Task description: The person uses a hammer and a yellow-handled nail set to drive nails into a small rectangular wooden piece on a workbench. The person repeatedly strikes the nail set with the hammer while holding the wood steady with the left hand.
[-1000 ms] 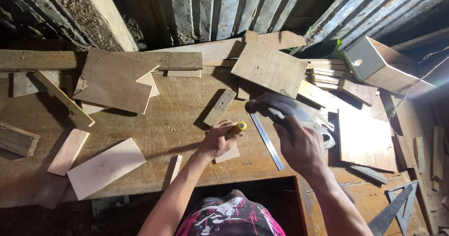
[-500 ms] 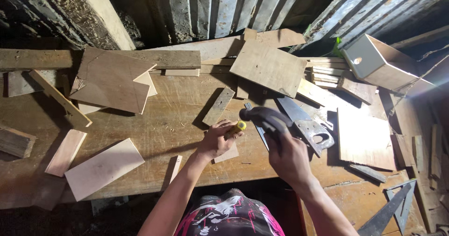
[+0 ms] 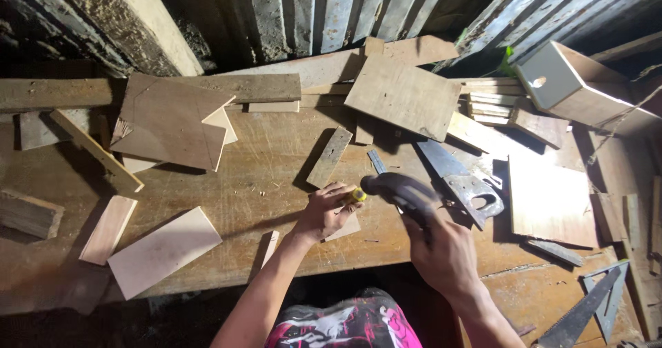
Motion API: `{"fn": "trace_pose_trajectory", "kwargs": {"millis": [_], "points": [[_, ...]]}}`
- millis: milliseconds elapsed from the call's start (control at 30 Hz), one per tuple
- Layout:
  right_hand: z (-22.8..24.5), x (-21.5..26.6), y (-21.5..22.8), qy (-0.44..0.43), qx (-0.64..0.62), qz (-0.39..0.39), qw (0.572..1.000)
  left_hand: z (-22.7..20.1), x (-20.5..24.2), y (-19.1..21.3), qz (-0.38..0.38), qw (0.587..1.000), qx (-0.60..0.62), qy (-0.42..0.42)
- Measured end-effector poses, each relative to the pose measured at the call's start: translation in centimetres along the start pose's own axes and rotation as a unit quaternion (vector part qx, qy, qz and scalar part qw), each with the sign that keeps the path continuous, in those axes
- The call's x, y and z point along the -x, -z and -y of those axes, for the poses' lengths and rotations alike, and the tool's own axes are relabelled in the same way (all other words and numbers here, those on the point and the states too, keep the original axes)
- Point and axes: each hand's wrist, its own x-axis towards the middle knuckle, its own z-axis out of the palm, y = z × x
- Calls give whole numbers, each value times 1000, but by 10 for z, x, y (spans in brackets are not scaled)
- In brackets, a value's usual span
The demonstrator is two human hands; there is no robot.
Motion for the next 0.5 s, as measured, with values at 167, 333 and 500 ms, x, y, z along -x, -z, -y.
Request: {"fn": "trace_pose_trajectory", "kwargs": {"millis": [167, 333, 500], "points": [[-7, -1, -2, -3, -11, 21, 1000, 2, 1, -7, 46, 992, 6, 117], [-13, -9, 14, 17, 80, 90, 993, 1, 2, -12, 2, 999, 2, 37], [-14, -25, 14, 11, 44, 135, 990, -2, -2, -13, 21, 993, 23, 116]]}}
